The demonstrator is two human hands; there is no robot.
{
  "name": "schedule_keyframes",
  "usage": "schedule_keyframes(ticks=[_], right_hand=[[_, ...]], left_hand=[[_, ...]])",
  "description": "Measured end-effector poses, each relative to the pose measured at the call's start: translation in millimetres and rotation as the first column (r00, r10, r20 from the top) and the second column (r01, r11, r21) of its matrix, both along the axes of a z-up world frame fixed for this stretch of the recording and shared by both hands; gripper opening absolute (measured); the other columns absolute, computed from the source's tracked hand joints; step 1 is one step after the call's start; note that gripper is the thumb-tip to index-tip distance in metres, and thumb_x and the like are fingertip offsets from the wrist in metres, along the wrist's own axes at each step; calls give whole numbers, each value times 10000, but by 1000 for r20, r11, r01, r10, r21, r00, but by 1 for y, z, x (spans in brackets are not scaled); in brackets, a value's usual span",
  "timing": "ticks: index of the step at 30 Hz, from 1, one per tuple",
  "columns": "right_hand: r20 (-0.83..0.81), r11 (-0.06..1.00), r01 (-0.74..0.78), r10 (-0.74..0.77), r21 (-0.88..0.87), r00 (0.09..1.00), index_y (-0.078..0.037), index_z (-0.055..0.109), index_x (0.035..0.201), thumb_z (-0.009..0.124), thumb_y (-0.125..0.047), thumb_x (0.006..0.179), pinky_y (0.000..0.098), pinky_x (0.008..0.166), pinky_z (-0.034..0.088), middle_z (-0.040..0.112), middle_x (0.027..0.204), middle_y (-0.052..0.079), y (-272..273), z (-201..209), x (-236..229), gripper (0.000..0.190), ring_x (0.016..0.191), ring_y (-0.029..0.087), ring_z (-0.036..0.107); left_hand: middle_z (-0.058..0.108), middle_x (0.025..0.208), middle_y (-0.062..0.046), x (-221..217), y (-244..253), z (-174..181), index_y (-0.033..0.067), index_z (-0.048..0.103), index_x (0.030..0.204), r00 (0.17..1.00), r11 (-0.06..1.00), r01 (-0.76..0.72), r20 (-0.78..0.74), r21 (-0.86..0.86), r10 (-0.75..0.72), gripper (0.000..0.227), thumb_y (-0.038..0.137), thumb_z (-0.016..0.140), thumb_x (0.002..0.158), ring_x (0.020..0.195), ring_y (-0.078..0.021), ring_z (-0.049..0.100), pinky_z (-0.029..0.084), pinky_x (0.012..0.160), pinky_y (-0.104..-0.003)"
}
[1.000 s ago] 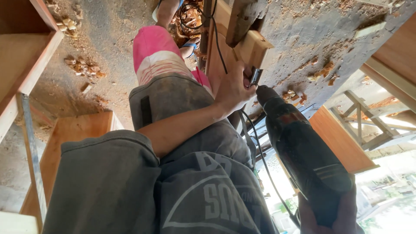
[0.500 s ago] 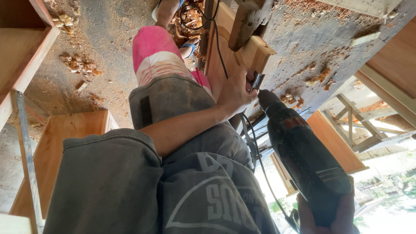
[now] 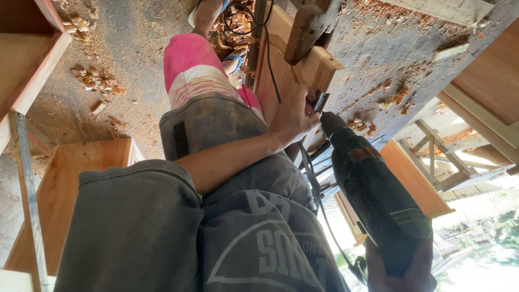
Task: The person attaches a metal hinge plate to a wooden cabinet door frame on a workbench. They plug a power drill's cord into a wall socket, position the hinge on the wood, drill it, then use a screwdriver to drive screws and secure the hinge, handling the cabinet door and wood strips on the bench.
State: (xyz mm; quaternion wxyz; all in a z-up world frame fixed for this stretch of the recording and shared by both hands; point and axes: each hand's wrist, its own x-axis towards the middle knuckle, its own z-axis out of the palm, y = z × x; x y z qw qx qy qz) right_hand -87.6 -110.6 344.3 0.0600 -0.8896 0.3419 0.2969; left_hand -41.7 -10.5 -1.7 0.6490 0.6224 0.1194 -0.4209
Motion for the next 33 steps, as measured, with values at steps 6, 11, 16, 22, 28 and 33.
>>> schedule_keyframes(ticks=[6, 11, 16, 22, 28, 33], right_hand=[[25, 999, -10, 11, -44, 1000, -83, 296, 1647, 824, -75, 743, 404, 875, 614, 717, 1208, 237, 2, -6, -12, 1047, 989, 331, 749], [46, 1000, 14, -14, -3, 999, -63, 268, 1660, 808, -67, 753, 407, 871, 617, 714, 1209, 247, 4, -10, -17, 1056, 996, 329, 748], [69, 998, 65, -66, 9, 995, -56, 285, 1651, 789, -53, 765, 391, 848, 623, 720, 1193, 252, 12, -14, -8, 1019, 969, 313, 756], [83, 998, 59, -60, 18, 995, -22, 285, 1653, 788, -55, 803, 373, 858, 611, 711, 1216, 255, 13, -17, -10, 988, 995, 300, 753], [215, 998, -16, 2, 67, 977, 6, 381, 1615, 791, -77, 822, 350, 925, 599, 705, 1255, 241, 7, -18, -26, 897, 1069, 287, 742], [182, 973, 230, -223, -17, 958, -67, 444, 1606, 817, -92, 788, 341, 829, 605, 737, 1194, 184, 20, -10, -23, 899, 971, 240, 745]], left_hand=[[627, 985, -115, -13, -4, -10, 37, 504, 1094, 987, 995, -90, 128, -50, 96, 403, 129, 795, 830, 845, -206, 721, 594, 747, -340], [645, 964, -104, -16, -4, -14, 30, 507, 1092, 991, 991, -88, 89, -98, 97, 377, 117, 789, 857, 833, -193, 723, 605, 762, -327], [671, 930, -108, -19, -6, -16, 26, 509, 1085, 984, 987, -110, 125, -116, 124, 379, 105, 794, 849, 809, -198, 727, 608, 738, -336], [681, 933, -113, -17, -5, -14, 29, 500, 1105, 980, 986, -120, 147, -112, 136, 378, 79, 780, 855, 811, -200, 739, 612, 731, -335], [685, 913, -82, -20, -8, -25, 45, 508, 1099, 978, 992, -79, 183, -101, 96, 412, 120, 819, 839, 799, -169, 732, 607, 716, -316], [671, 864, -70, -18, -7, -17, 47, 549, 1077, 978, 986, -132, 151, -97, 146, 408, 149, 852, 824, 757, -168, 705, 591, 683, -301]])
